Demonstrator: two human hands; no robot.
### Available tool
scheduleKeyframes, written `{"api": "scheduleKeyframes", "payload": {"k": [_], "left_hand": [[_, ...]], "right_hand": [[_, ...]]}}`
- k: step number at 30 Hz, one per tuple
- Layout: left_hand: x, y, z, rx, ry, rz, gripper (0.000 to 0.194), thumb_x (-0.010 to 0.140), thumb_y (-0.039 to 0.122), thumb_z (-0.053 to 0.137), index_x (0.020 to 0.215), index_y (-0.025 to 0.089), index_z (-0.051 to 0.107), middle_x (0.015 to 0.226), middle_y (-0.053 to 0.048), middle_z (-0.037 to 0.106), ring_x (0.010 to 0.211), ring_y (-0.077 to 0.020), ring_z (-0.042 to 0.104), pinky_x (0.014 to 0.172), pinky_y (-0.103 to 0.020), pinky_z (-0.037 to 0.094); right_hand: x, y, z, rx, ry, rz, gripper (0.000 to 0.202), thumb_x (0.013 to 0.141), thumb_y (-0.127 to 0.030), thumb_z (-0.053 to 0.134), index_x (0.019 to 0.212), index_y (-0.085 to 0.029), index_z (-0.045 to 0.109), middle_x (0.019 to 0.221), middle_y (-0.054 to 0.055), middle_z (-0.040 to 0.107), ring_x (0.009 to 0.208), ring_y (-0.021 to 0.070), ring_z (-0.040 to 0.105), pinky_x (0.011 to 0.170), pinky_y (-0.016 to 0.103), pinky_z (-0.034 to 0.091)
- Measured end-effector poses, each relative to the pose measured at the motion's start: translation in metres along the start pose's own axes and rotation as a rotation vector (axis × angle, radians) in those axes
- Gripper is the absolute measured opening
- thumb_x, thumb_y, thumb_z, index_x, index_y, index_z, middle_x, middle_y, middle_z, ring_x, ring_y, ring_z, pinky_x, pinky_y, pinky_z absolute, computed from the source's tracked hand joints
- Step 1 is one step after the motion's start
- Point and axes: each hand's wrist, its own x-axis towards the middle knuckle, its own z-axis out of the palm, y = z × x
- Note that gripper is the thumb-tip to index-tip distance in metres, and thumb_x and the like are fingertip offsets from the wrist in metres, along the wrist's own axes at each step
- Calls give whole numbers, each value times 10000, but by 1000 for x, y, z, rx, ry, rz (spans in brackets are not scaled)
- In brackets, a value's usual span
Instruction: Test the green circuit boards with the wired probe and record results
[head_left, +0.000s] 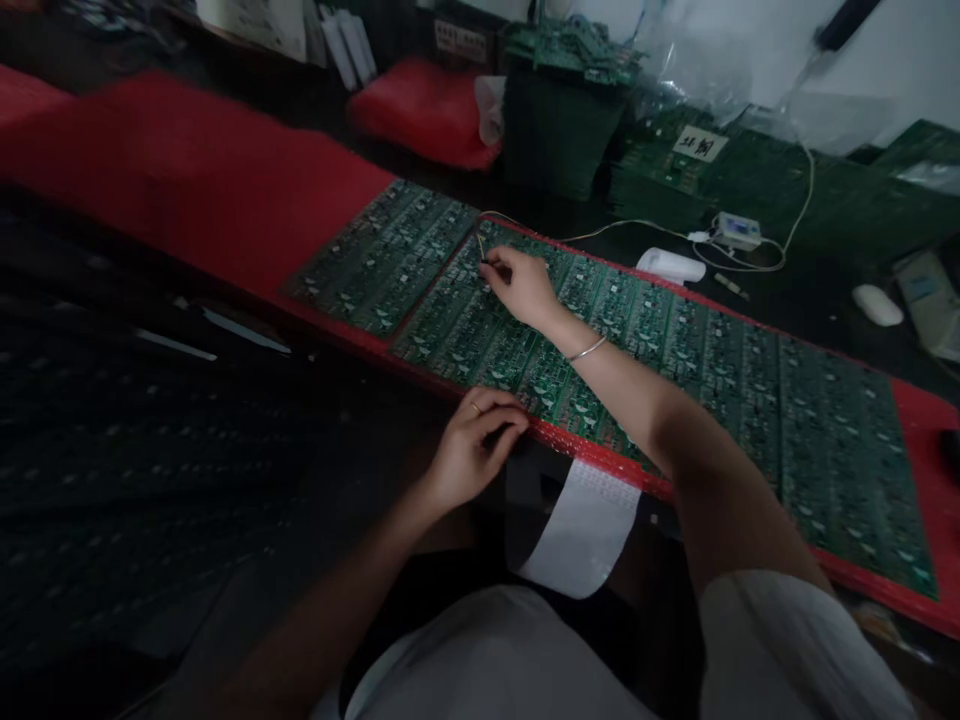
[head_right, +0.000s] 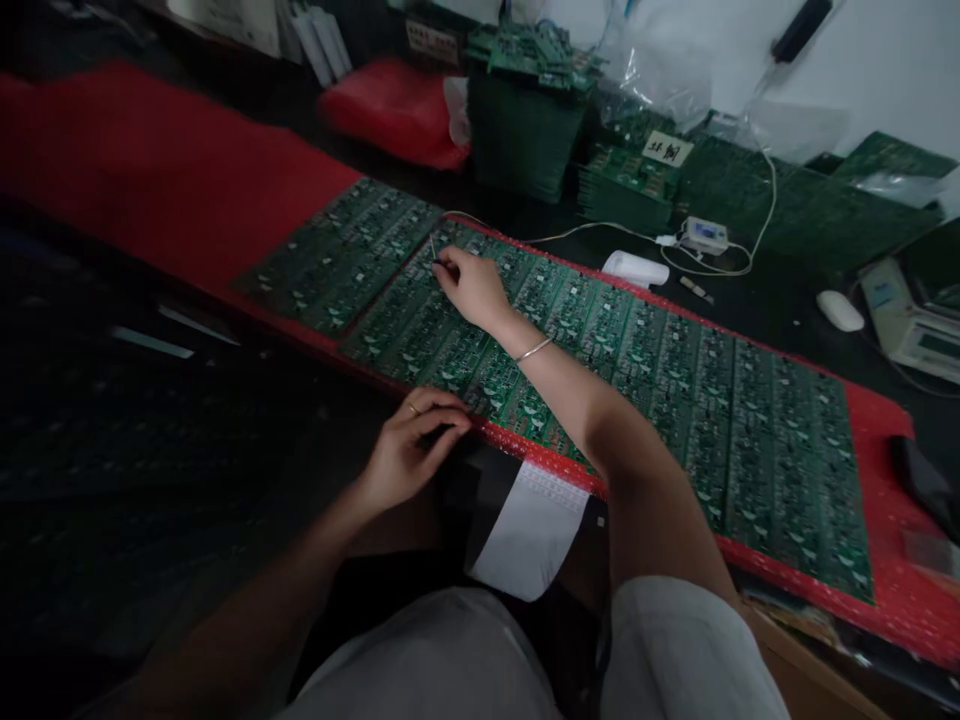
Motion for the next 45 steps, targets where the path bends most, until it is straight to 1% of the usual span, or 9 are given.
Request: {"api": "scheduleKeyframes", "payload": {"k": [5,10,14,18,23,27,32,40,45], "left_hand": [[14,-20,-37,99,140,-114,68,956,193,691,925,219,746,995,-41,735,981,-186,690,936,-358,556],[19,-38,-61,161,214,-203,72,935,243,703,890,227,757,1007,-29,735,995,-190,700,961,-358,561],[26,-49,-76,197,243,-247,77,915,279,718,882,226,764,1021,-29,733,994,-195,706,935,-353,567],[37,-62,-90,223,261,-262,107,902,317,714,879,223,761,1032,-41,737,978,-204,707,877,-348,580],[61,-81,-105,275,224,-274,138,896,336,690,874,218,759,1050,-57,743,1031,-226,704,1015,-403,561],[83,-94,-111,337,164,-303,111,877,314,684,871,229,755,1063,-51,750,1072,-242,699,1075,-434,536],[102,-105,-112,402,113,-334,116,876,307,674,878,229,759,1109,-61,749,1120,-267,680,1117,-463,502],[117,-121,-111,455,-18,-297,133,874,296,657,892,217,762,1122,-73,743,1175,-288,640,1170,-489,426],[120,-134,-104,469,-77,-288,154,878,308,646,887,210,764,1172,-90,727,1246,-303,588,1216,-541,355]], "right_hand": [[7,0,11,-8,-1,-14,115,1018,-301,621,960,-214,670,904,36,758,852,210,707,839,331,515],[11,0,16,-31,-33,-54,128,1025,-319,616,979,-217,678,876,36,752,834,215,710,814,331,520],[10,1,17,-70,-24,-95,149,1031,-328,590,981,-219,677,870,39,749,816,219,697,794,342,528],[7,0,15,-107,-31,-114,113,1028,-283,584,984,-214,662,874,43,738,823,221,686,801,346,519],[6,0,15,-180,-21,-165,93,1029,-265,585,1000,-213,656,893,53,727,879,238,681,849,371,515],[5,3,18,-191,10,-177,90,1032,-267,583,1021,-211,653,896,53,722,886,237,676,851,371,513],[4,4,20,-193,4,-161,103,1039,-288,580,1020,-212,646,896,55,716,880,234,669,852,370,509],[3,0,19,-240,-32,-177,142,1037,-293,569,1050,-199,674,930,81,725,944,263,675,889,400,525],[3,3,20,-234,-27,-181,164,1049,-312,560,1048,-199,679,932,80,729,940,254,675,888,391,528]]}}
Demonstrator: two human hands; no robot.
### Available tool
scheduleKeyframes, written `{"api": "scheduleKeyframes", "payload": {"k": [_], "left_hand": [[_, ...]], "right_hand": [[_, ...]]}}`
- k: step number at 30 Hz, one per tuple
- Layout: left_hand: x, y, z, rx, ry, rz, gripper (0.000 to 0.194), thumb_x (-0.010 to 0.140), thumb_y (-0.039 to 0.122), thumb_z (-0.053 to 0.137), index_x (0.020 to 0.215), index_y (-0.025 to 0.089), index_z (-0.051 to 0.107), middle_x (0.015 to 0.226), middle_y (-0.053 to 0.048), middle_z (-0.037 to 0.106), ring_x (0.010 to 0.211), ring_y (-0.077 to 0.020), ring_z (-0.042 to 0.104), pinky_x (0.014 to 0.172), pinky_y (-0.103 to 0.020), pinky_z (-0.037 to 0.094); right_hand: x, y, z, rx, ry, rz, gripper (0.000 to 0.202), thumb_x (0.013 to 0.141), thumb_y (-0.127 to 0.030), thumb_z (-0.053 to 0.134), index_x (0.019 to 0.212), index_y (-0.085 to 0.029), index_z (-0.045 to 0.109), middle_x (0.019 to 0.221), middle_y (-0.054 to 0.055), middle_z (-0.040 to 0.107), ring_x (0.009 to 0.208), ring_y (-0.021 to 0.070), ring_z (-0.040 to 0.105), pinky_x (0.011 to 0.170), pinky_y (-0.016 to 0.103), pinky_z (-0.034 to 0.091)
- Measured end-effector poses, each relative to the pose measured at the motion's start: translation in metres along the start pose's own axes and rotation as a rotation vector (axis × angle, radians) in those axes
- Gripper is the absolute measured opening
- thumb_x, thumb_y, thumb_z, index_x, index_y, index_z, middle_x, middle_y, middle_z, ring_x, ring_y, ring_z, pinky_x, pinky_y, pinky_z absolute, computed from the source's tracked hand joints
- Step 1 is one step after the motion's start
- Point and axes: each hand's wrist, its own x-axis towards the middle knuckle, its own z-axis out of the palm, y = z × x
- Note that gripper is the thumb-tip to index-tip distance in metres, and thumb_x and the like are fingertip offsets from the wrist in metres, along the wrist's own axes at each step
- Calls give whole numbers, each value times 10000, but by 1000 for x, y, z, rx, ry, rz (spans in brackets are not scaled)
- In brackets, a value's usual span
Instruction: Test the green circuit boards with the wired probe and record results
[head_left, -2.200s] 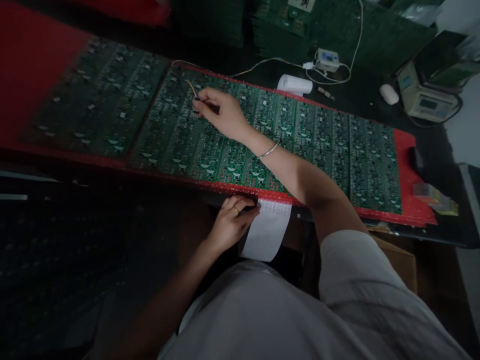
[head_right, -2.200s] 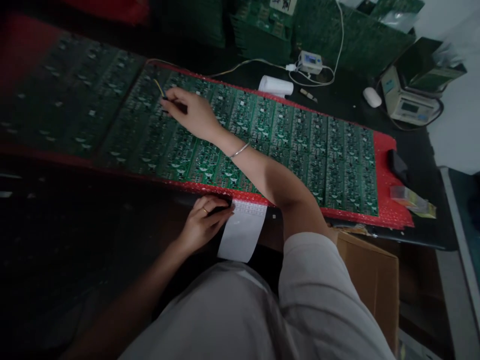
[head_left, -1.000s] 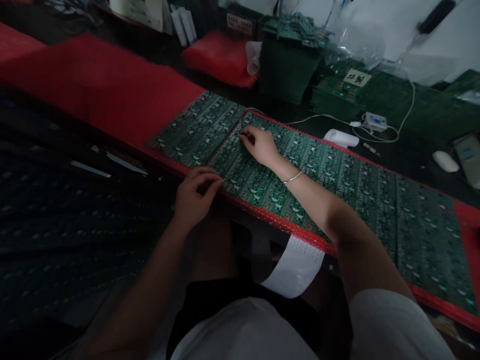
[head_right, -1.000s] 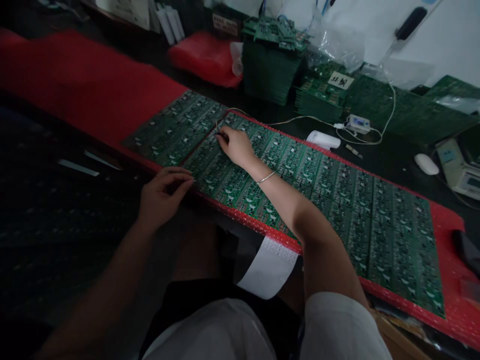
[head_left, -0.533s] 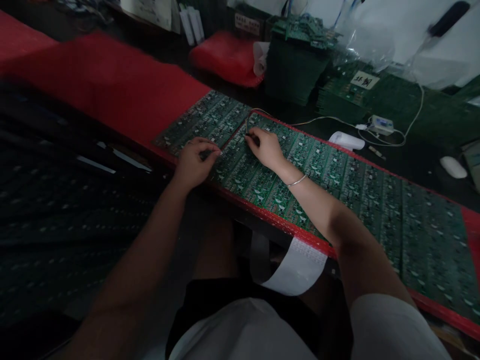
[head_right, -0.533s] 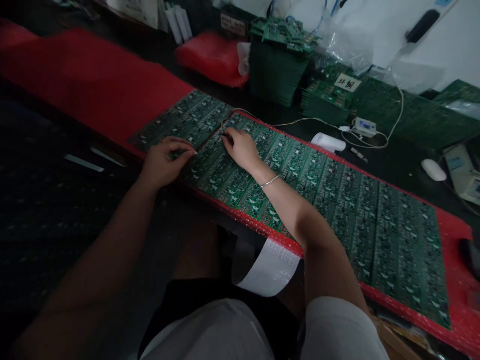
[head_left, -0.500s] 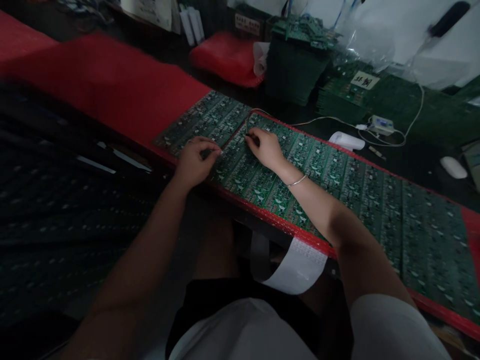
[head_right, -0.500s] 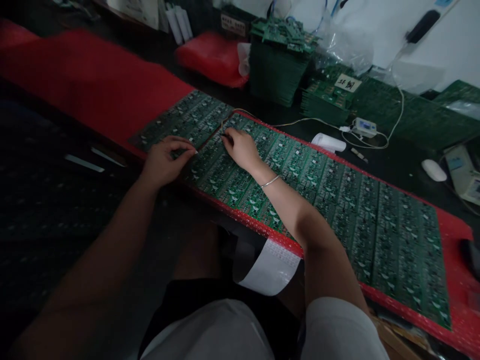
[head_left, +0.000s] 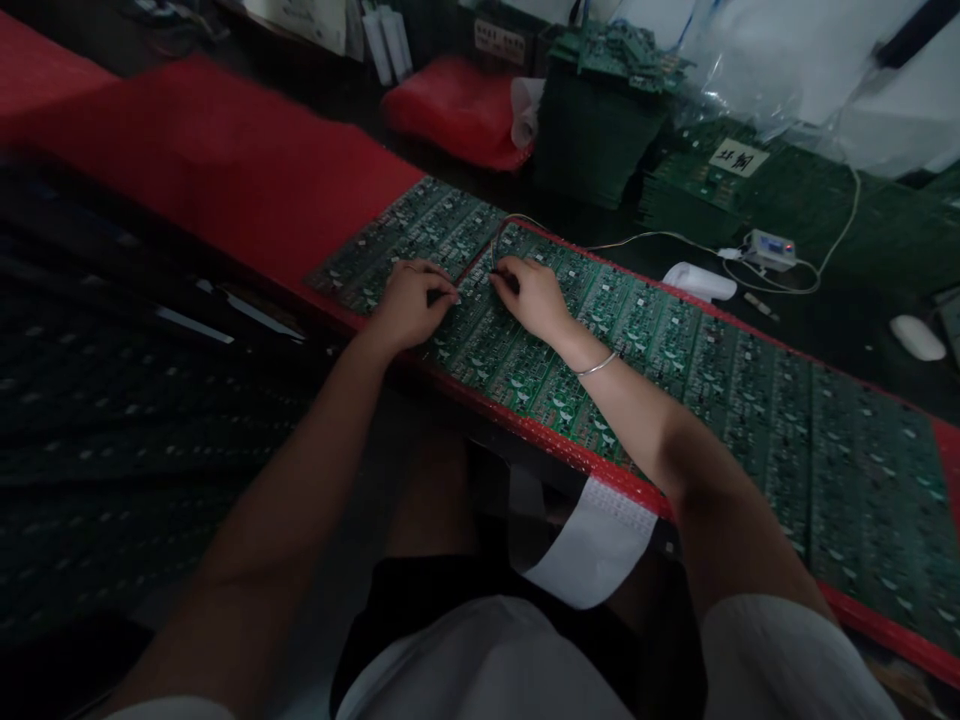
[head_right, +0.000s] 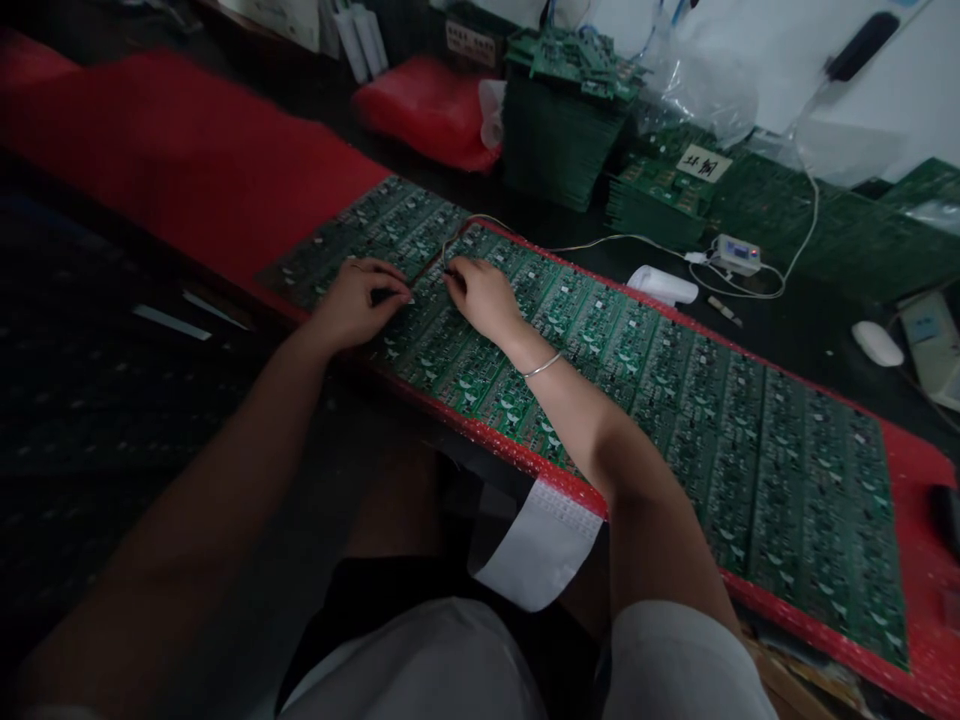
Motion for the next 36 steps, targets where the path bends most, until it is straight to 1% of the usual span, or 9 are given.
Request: {"api": "scheduleKeyframes", "payload": {"k": [7,12,14,20,24,27,31,33,36], "left_hand": [[2,-4,13,19,33,2,138,848,284,654,857,209,770,1187,-107,715,1214,-327,574,1214,-596,323],[7,4,6,106,20,-4,71,813,238,712,855,204,759,1202,-119,700,1246,-378,557,1134,-581,401],[5,9,1,125,35,0,163,792,220,733,951,211,766,1198,-118,703,1221,-377,576,1102,-561,431],[-26,21,-3,229,7,111,301,904,197,553,1082,238,792,1262,-108,719,1231,-366,597,1095,-591,434],[-38,27,-2,243,-2,107,304,877,212,583,1097,257,787,1344,-104,694,1306,-411,555,1086,-669,422],[-49,48,-1,194,51,90,274,908,240,588,1112,254,770,1310,-87,703,1359,-406,532,1147,-694,377],[-102,102,22,-25,170,211,271,952,252,632,1204,262,731,1307,-76,721,1322,-346,611,1161,-610,440],[-143,130,43,-138,92,436,368,946,171,643,1298,268,689,1272,-80,751,1227,-304,691,1048,-521,551],[-194,161,80,-168,-30,672,479,975,126,614,1447,204,594,1354,-116,729,1312,-271,667,1052,-433,574]], "right_hand": [[0,2,2,65,15,13,207,1055,-362,551,1035,-210,689,928,85,732,929,265,671,899,413,526],[0,2,2,61,20,19,195,1050,-364,571,1032,-208,686,907,79,725,932,261,669,893,405,524],[0,1,2,57,17,20,180,1049,-352,573,1024,-211,683,910,80,725,940,261,672,897,407,523],[1,-1,0,51,-31,53,144,1042,-302,571,1056,-199,671,955,93,730,969,277,682,924,424,518],[3,0,1,44,-34,51,145,1050,-301,559,1061,-197,659,973,92,732,1003,274,681,943,425,518],[6,-4,-1,28,-63,68,113,1061,-282,558,1050,-205,640,983,74,729,1010,249,683,958,401,516],[12,-15,-15,-12,-105,128,106,1078,-291,567,1010,-216,598,936,17,702,959,171,678,939,298,505],[11,-21,-28,-26,-97,137,134,1093,-303,547,998,-211,569,905,-12,675,918,125,661,911,246,491],[-2,-29,-51,-34,-89,125,188,1108,-334,509,974,-204,536,875,-40,632,892,88,636,891,208,475]]}}
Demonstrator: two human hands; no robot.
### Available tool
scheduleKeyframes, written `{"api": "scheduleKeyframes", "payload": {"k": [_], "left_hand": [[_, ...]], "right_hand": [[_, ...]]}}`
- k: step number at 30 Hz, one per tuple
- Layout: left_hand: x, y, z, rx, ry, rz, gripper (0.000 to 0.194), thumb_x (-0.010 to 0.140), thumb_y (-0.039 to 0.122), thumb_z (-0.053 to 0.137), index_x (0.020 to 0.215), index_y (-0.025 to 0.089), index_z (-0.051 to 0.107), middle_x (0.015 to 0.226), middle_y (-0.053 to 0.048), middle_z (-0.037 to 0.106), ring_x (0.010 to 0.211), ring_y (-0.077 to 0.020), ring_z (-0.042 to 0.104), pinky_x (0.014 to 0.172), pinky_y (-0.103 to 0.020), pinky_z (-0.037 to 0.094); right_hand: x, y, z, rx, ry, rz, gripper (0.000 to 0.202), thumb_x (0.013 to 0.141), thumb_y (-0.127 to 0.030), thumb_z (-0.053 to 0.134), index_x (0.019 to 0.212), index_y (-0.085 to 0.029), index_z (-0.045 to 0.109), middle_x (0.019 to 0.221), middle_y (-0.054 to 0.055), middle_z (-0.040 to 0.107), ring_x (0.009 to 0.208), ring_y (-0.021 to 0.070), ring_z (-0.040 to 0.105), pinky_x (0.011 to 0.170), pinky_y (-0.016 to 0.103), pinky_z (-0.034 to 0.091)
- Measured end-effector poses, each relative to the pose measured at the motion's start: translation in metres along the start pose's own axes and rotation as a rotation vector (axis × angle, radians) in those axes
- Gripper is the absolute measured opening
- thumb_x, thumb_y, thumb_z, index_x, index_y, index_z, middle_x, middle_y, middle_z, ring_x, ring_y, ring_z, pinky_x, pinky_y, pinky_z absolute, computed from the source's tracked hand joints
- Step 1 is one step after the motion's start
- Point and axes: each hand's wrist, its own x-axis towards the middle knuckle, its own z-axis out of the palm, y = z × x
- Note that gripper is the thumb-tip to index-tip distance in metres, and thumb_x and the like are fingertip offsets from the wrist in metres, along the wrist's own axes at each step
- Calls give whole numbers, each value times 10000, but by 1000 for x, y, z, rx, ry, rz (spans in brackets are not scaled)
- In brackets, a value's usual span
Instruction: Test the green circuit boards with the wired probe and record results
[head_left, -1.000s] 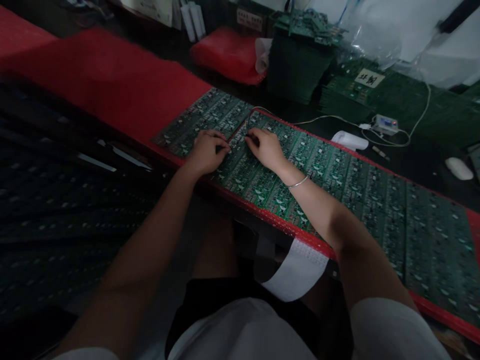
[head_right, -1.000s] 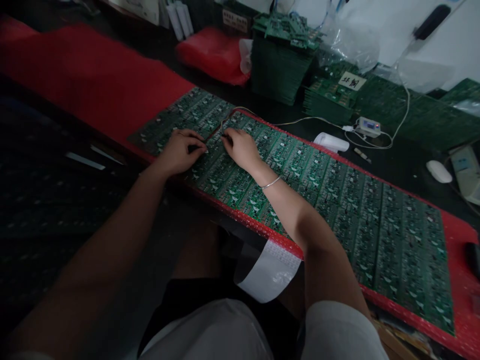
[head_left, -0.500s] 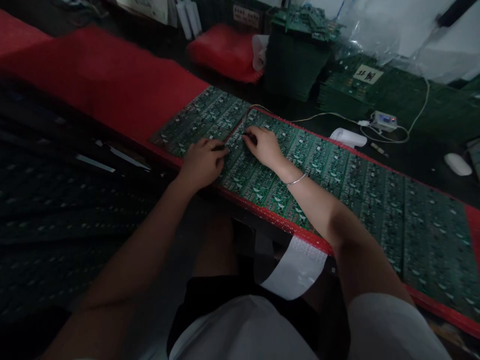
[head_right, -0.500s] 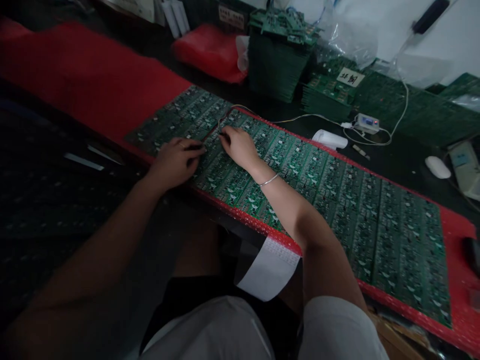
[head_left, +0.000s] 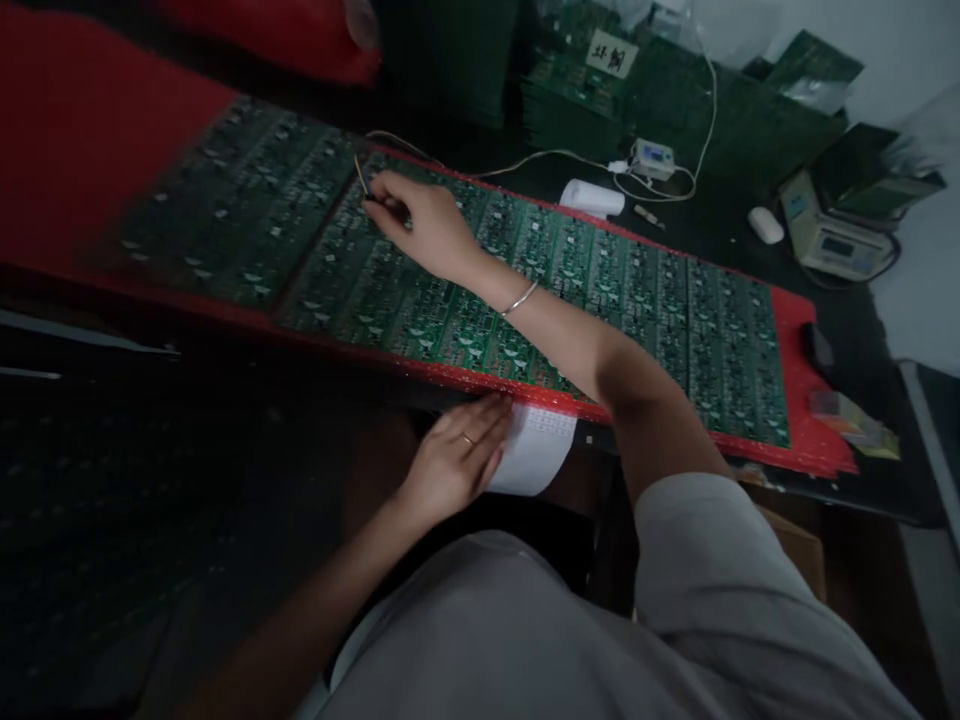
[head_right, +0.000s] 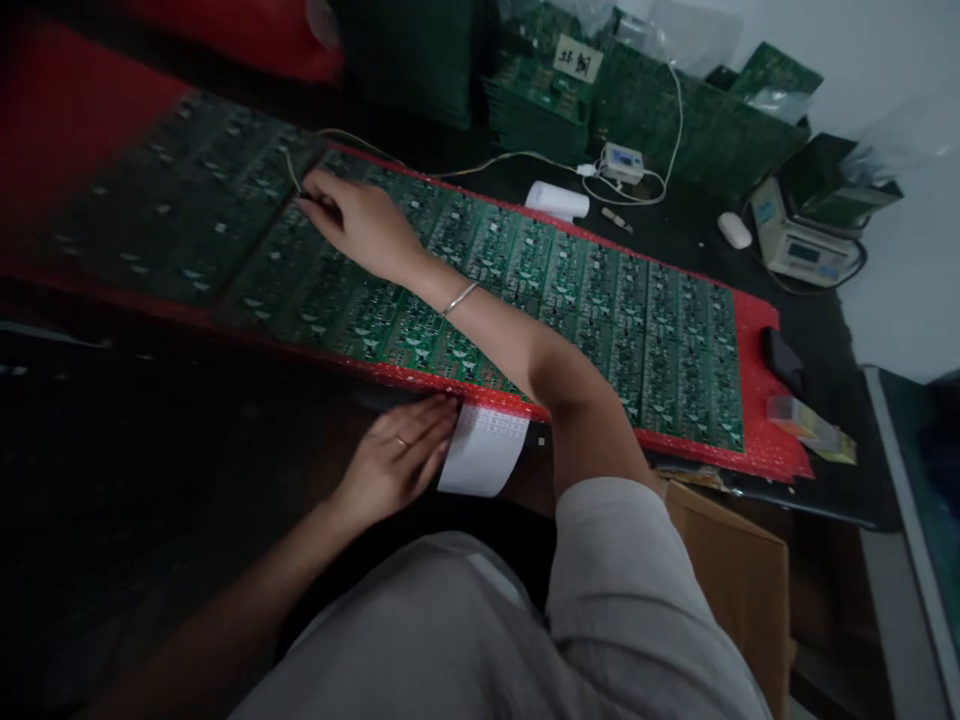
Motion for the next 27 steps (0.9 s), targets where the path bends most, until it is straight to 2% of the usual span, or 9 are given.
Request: {"api": "scheduleKeyframes", "payload": {"k": [2,6,10,17,21,24,27], "left_hand": [[-9,15,24,20,-80,55,517,1011,158,573,1525,151,519,1439,-142,673,1391,-270,613,1130,-430,538],[-17,19,50,86,-188,17,682,1054,249,540,1676,177,271,1579,-137,532,1485,-265,509,1254,-451,431],[-23,20,59,67,-185,-42,823,1047,231,538,1713,211,55,1613,-134,474,1532,-248,430,1283,-427,394],[-28,33,65,96,-177,-90,860,1044,229,541,1712,229,-1,1624,-145,459,1529,-271,434,1264,-459,420],[-28,32,62,106,-142,-61,791,1052,205,527,1712,212,91,1593,-155,513,1501,-276,486,1240,-465,440],[-24,22,53,15,-60,-51,650,1040,170,560,1649,220,337,1504,-142,622,1411,-257,595,1169,-442,506],[-17,6,42,-68,22,-124,412,1019,218,640,1429,249,616,1337,-100,738,1238,-239,693,1048,-419,574]], "right_hand": [[-18,1,-14,3,-6,-5,210,1115,-343,474,969,-202,531,881,-40,621,895,86,636,896,213,475],[-56,16,-34,23,-8,-17,197,1119,-302,430,984,-207,538,898,-15,630,883,104,649,899,250,494],[-81,38,-47,-10,1,0,187,1113,-348,447,1023,-226,555,907,7,644,880,137,656,890,289,515],[-96,59,-54,-4,49,31,263,1129,-390,379,1064,-226,574,905,12,661,856,147,648,902,335,528],[-97,59,-52,22,48,27,263,1127,-381,382,1059,-223,580,905,14,656,870,152,651,899,338,532],[-98,59,-48,51,53,31,235,1117,-367,411,1058,-223,587,916,17,662,883,157,657,905,339,539],[-101,61,-43,87,71,50,225,1112,-369,429,1055,-229,595,923,17,679,890,160,664,911,341,548]]}}
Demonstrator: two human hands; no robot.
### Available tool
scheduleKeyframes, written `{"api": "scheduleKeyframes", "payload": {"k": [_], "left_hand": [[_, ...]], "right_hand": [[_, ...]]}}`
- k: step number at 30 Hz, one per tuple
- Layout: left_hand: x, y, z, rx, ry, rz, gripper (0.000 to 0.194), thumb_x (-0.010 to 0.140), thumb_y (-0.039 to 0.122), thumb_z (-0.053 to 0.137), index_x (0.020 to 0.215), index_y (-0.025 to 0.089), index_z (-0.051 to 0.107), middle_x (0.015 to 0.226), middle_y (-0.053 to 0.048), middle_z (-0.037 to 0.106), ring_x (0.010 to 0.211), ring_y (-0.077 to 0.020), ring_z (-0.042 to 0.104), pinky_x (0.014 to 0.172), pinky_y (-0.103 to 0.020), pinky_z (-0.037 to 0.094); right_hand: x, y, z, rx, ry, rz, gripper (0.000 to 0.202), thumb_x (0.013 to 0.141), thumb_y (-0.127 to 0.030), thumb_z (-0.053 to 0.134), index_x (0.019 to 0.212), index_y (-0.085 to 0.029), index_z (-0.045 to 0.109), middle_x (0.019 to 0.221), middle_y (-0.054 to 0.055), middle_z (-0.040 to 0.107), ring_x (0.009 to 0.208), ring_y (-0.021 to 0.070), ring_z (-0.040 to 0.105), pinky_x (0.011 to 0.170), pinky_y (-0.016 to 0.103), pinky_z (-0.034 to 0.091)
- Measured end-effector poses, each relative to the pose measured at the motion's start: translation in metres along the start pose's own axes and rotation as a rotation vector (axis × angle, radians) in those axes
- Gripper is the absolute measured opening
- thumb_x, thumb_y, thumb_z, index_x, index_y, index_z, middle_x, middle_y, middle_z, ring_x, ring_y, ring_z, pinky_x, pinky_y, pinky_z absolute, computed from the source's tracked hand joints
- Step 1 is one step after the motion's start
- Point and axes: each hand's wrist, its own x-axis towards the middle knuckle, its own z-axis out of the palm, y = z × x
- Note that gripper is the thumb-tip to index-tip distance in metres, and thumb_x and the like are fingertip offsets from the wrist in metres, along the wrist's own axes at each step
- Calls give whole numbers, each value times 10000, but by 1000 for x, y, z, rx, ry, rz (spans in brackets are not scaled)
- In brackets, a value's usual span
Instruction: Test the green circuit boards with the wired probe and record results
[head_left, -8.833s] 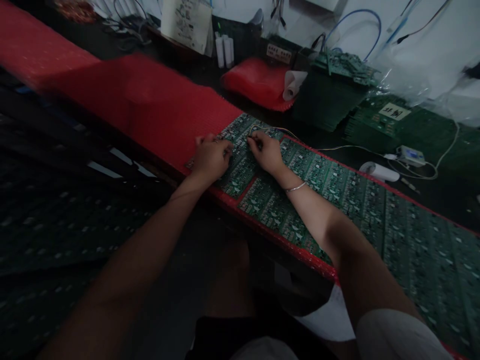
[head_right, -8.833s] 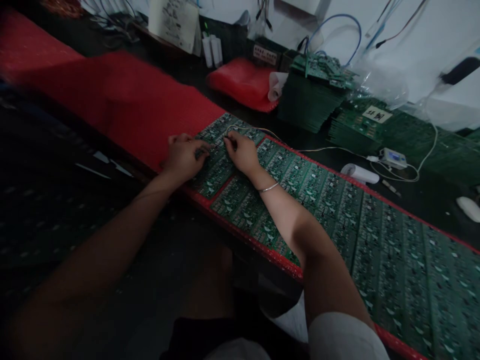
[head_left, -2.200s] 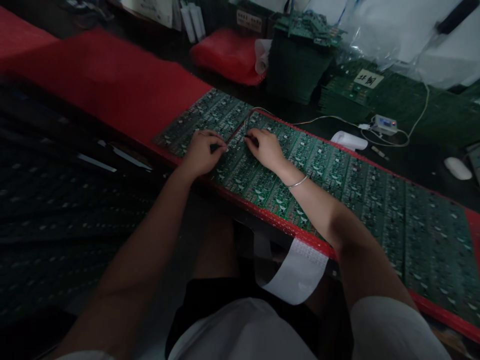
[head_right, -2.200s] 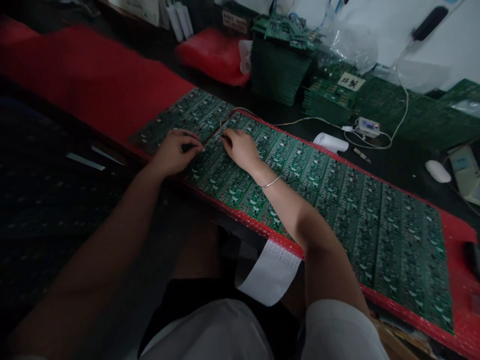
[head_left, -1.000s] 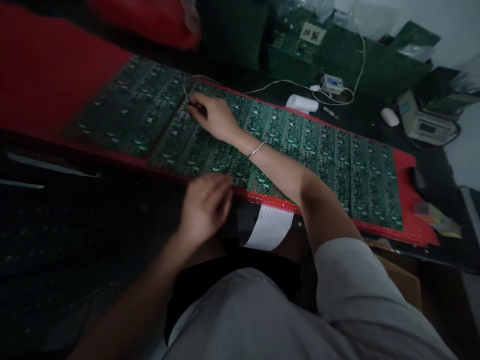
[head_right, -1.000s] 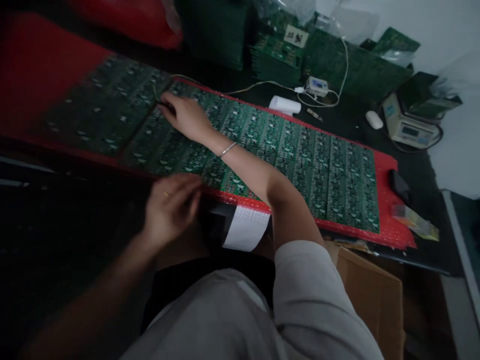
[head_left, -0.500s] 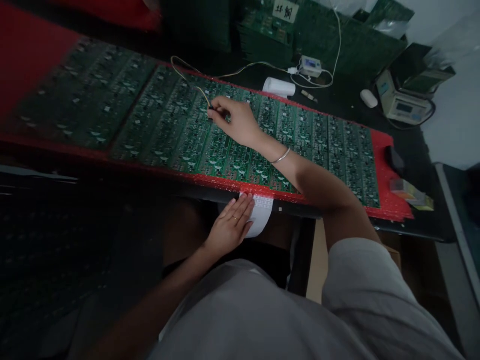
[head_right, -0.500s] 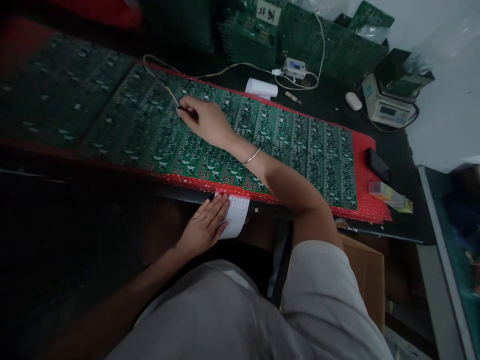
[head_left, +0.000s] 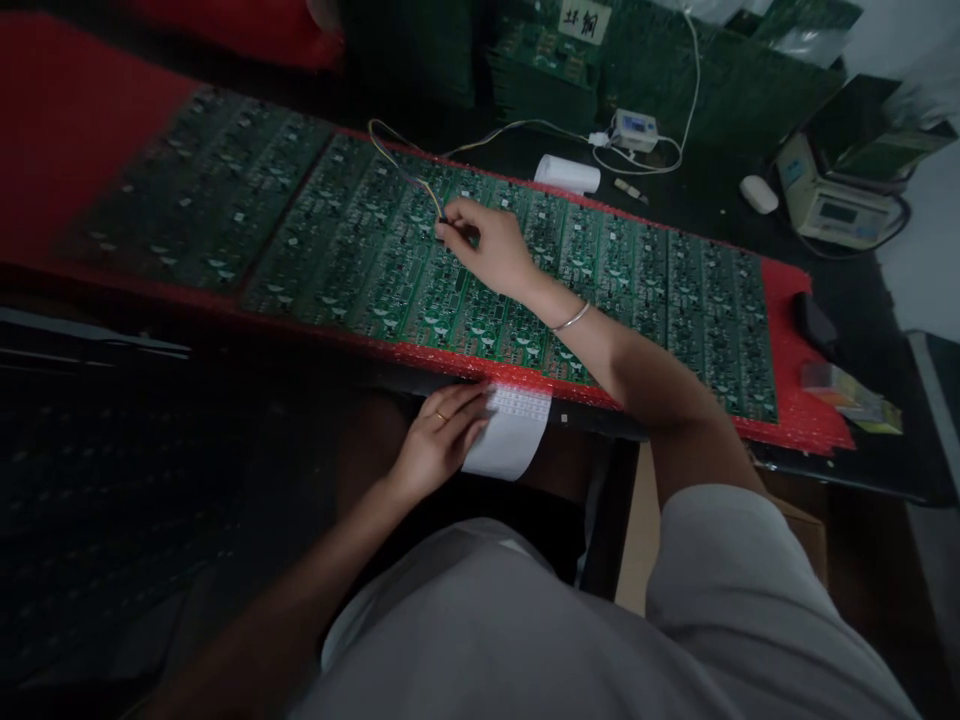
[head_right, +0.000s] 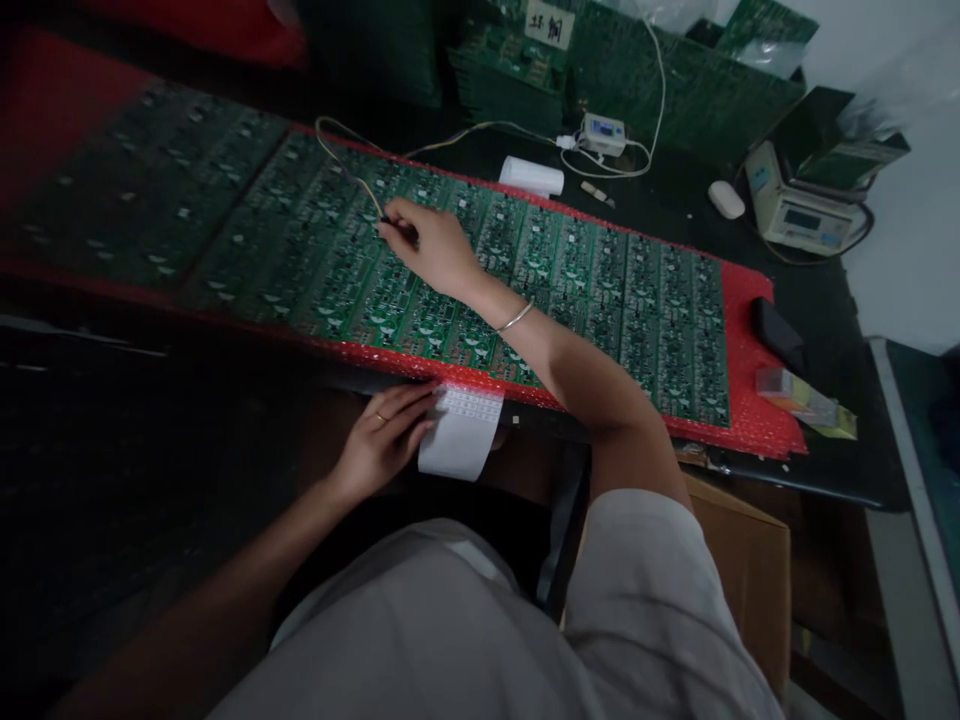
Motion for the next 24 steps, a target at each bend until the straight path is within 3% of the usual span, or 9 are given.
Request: {"api": "scheduleKeyframes", "payload": {"k": [3,7,12,16,19,24], "left_hand": [[8,-13,-6,-46,-21,-58,231,1002,289,683,1225,267,738,1185,-67,789,1143,-238,712,999,-433,585],[14,-22,-7,-122,-27,-64,152,988,279,704,1121,276,777,1114,-58,796,1081,-221,716,958,-428,589],[18,-21,-6,-180,60,27,124,955,203,740,1068,246,770,1070,-55,794,1007,-195,719,903,-384,592],[20,-15,-10,-216,48,-18,52,956,183,730,971,227,754,1045,-58,788,995,-200,721,901,-386,586],[21,-10,-13,-224,30,-37,56,961,176,719,978,224,742,1038,-59,781,987,-199,717,897,-381,579],[21,-8,-9,-106,-1,46,200,957,184,734,1151,234,730,1081,-54,795,1030,-210,715,900,-368,544]], "right_hand": [[-3,3,3,36,19,37,217,1109,-365,446,1060,-230,608,957,26,704,908,163,679,912,344,557],[-5,6,5,108,19,70,198,1098,-343,469,1078,-227,628,992,37,717,944,172,694,926,352,567],[-5,11,8,222,53,51,189,1077,-364,520,1079,-222,646,951,33,707,980,193,694,915,357,570],[-6,12,10,255,65,53,187,1054,-390,575,1071,-222,656,932,28,706,959,188,693,899,347,568],[-6,11,10,238,57,51,181,1042,-385,596,1079,-221,662,924,26,702,935,187,693,894,358,568],[-5,12,11,221,65,38,172,1054,-372,571,1062,-223,657,913,18,698,932,184,686,891,356,568]]}}
